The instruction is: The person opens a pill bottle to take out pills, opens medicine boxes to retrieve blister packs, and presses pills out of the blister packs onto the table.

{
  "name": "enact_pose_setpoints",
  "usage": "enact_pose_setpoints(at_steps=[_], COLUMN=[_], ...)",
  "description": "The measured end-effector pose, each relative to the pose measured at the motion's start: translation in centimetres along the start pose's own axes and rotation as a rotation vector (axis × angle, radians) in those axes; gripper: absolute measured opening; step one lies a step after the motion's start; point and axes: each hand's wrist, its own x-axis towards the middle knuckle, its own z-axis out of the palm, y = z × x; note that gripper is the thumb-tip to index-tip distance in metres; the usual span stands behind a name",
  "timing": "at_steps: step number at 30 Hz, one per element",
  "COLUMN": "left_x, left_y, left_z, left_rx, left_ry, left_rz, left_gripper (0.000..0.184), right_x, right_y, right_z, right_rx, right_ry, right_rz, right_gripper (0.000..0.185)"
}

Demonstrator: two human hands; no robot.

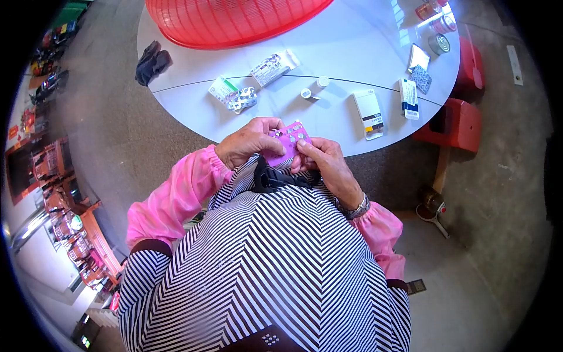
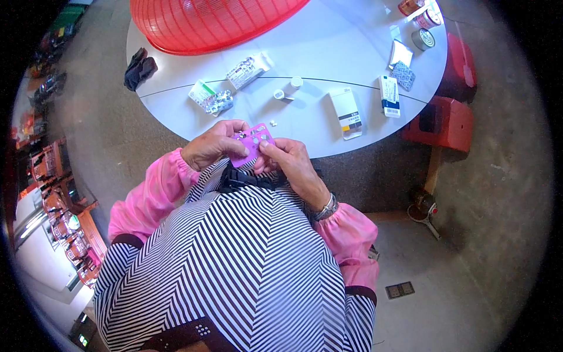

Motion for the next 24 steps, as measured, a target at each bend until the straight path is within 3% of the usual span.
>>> enact_pose_setpoints(at_steps=[24], left_x=[0.8], left_y=[0.2], left_z=[0.9], left_rx=[0.12], left_ry=[-0.019], left_rz=[0.095], left_gripper=[0.045], right_x=[0.7], right_y=[-0.6], right_z=[-0.2], right_rx=[-0.065], right_ry=[-0.013], right_rz=[0.008], right_gripper=[0.027])
